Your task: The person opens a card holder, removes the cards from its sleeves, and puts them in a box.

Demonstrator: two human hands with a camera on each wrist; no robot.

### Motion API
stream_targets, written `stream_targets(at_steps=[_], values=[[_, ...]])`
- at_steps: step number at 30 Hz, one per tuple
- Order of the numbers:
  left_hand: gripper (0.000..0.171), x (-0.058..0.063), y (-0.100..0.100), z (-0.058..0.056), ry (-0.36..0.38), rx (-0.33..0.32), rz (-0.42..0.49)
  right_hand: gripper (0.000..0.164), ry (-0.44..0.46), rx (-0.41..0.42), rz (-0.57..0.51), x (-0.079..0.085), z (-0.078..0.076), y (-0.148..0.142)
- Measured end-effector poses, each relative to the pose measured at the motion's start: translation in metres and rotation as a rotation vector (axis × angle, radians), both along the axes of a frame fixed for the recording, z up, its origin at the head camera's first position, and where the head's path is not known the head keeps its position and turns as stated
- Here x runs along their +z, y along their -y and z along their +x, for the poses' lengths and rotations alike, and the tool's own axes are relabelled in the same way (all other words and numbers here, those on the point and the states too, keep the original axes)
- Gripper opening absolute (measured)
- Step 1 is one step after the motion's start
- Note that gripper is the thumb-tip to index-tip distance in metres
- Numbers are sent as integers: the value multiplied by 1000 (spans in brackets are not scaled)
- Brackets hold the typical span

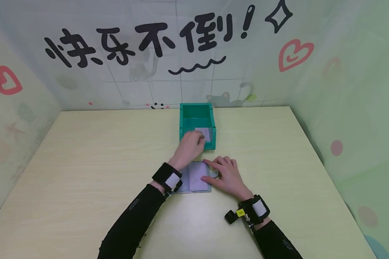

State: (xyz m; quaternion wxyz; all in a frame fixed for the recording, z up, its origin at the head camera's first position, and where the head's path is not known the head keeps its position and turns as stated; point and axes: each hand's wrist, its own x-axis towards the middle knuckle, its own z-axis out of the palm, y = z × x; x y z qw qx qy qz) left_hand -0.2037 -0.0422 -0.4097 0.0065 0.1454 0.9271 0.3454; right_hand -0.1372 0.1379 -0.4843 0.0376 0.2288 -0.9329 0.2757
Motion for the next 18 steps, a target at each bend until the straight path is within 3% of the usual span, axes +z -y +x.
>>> stream_targets(at_steps=[5, 11, 14, 18], values=[[26, 2, 26, 18, 59, -11, 86, 58, 21, -11, -12, 4, 1, 1], [27, -7, 54, 39, 200, -52, 54, 56, 35, -42, 2, 6, 1, 3], [29, -14, 61, 45, 265, -100, 50, 56, 42, -55, 13, 6, 0, 5], [32, -23, 66, 51, 287, -170, 77, 56, 62, -58, 4, 6, 0, 6]])
